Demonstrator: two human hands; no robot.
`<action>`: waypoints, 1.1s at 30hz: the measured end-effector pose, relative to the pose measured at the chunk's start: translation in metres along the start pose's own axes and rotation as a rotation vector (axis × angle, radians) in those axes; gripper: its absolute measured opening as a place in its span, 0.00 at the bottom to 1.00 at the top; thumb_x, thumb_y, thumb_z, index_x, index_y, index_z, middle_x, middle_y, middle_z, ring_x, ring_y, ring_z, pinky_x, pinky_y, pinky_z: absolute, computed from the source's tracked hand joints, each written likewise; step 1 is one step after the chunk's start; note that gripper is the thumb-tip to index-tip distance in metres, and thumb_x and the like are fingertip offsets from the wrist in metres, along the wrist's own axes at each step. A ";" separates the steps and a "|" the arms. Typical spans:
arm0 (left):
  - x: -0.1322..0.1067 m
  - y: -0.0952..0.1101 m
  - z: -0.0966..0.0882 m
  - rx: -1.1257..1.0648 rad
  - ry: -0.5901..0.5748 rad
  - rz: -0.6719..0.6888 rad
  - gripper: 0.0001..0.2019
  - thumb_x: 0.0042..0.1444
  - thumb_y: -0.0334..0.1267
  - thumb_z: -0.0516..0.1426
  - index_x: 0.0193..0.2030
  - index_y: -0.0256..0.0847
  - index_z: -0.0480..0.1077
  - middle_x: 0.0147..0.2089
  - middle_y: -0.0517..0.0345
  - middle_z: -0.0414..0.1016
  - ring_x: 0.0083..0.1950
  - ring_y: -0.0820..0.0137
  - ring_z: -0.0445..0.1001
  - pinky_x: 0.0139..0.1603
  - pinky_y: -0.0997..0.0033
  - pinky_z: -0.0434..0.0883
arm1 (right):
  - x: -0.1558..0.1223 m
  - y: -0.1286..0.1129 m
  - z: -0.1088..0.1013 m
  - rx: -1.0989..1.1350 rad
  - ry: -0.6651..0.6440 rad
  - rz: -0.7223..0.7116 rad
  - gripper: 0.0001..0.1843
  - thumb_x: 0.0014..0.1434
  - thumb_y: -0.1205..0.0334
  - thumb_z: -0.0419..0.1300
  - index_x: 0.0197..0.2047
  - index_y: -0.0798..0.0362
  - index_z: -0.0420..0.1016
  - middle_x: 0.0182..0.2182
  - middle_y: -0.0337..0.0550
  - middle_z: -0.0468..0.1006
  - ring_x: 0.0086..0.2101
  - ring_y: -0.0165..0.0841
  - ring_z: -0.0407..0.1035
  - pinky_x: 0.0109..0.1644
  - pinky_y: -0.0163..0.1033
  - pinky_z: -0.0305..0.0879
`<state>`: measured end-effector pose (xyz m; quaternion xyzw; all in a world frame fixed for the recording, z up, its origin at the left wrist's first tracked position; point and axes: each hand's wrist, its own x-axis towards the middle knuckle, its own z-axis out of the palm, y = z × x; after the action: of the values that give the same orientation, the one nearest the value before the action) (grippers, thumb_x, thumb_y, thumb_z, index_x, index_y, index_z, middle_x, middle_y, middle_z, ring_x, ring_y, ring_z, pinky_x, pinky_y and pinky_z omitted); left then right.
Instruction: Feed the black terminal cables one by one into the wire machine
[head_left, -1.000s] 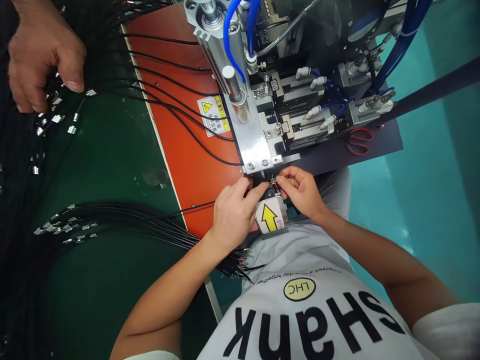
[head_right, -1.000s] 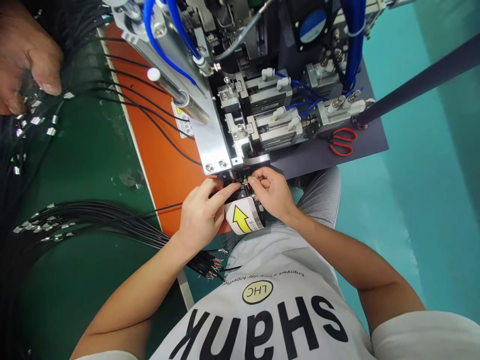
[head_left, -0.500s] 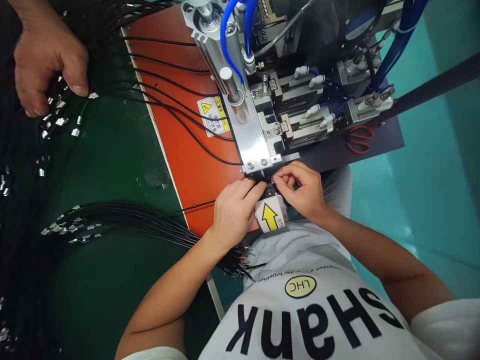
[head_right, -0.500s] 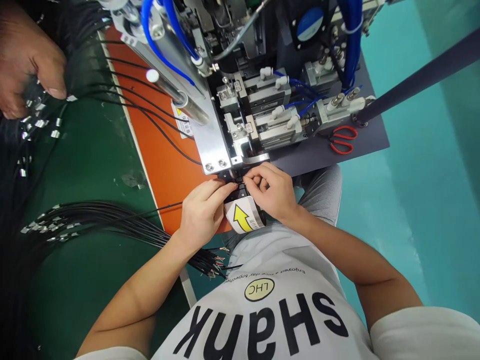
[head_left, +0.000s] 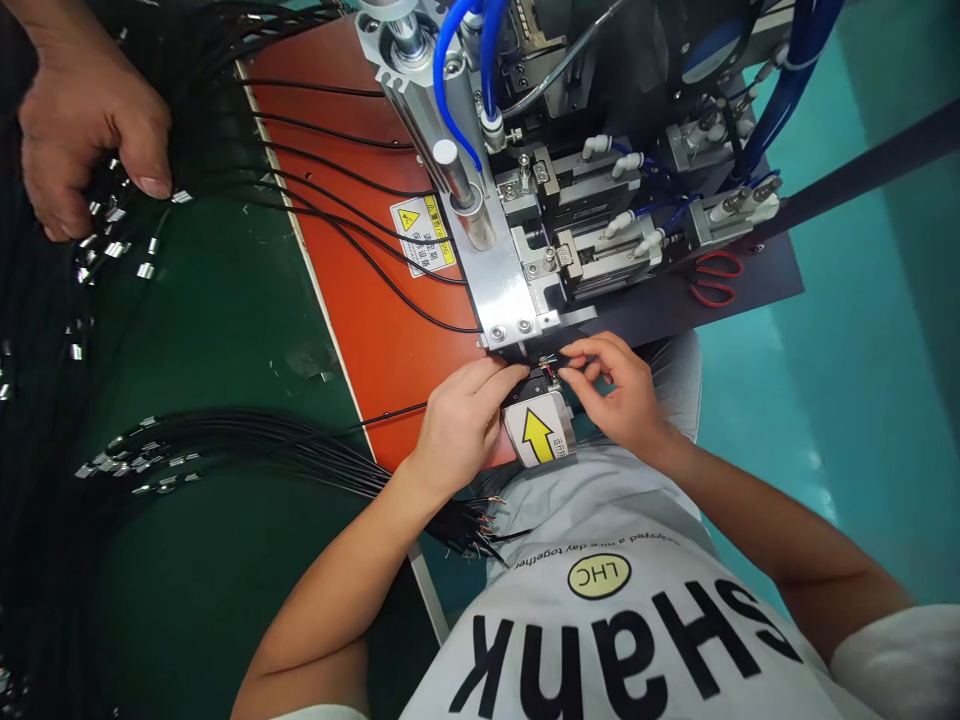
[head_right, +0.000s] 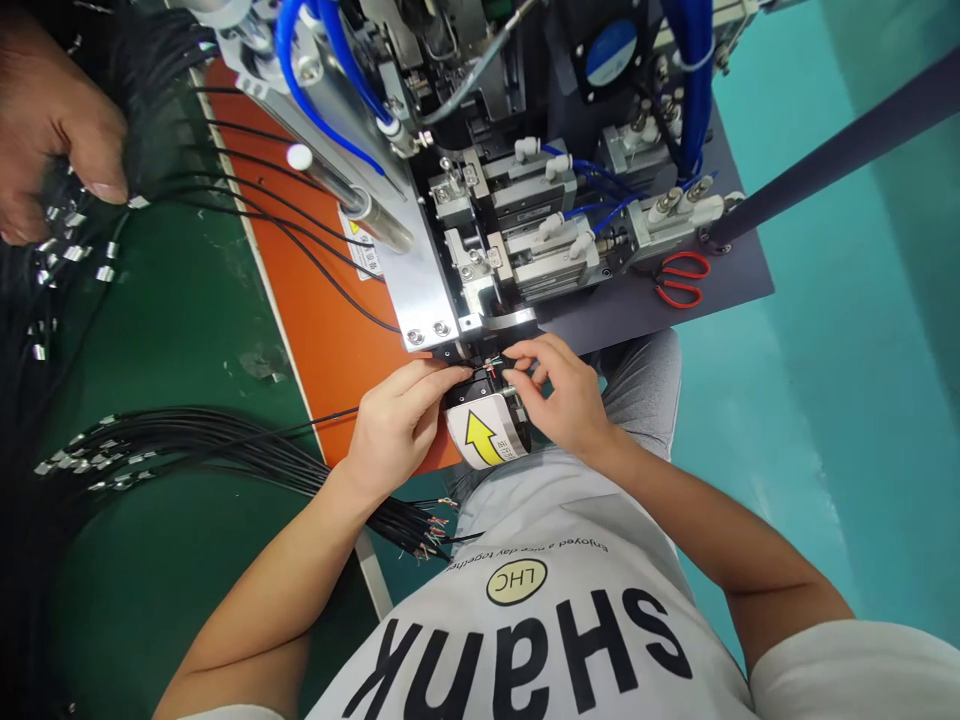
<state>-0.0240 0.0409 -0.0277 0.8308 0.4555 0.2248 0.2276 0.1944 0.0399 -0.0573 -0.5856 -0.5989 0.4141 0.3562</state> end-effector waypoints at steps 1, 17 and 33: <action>0.000 0.000 0.000 0.005 -0.004 0.001 0.16 0.66 0.28 0.46 0.52 0.38 0.72 0.44 0.49 0.77 0.46 0.66 0.75 0.45 0.66 0.74 | -0.003 0.002 0.000 -0.073 0.005 -0.093 0.09 0.63 0.58 0.61 0.47 0.46 0.77 0.40 0.43 0.77 0.29 0.30 0.69 0.38 0.41 0.67; -0.003 -0.004 0.005 0.184 0.000 0.078 0.15 0.68 0.32 0.47 0.53 0.38 0.72 0.43 0.48 0.76 0.44 0.65 0.74 0.40 0.68 0.70 | 0.008 0.003 0.012 0.170 -0.064 0.042 0.07 0.62 0.58 0.61 0.35 0.52 0.72 0.31 0.38 0.71 0.26 0.27 0.65 0.30 0.35 0.63; -0.011 0.007 0.011 0.249 0.012 -0.029 0.17 0.66 0.34 0.49 0.57 0.41 0.71 0.41 0.49 0.69 0.41 0.64 0.67 0.39 0.67 0.67 | 0.024 0.002 0.012 0.688 -0.261 0.537 0.15 0.53 0.52 0.69 0.31 0.56 0.74 0.27 0.36 0.72 0.21 0.21 0.59 0.24 0.32 0.54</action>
<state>-0.0183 0.0262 -0.0337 0.8444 0.4934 0.1684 0.1234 0.1831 0.0624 -0.0651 -0.5108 -0.2935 0.7369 0.3316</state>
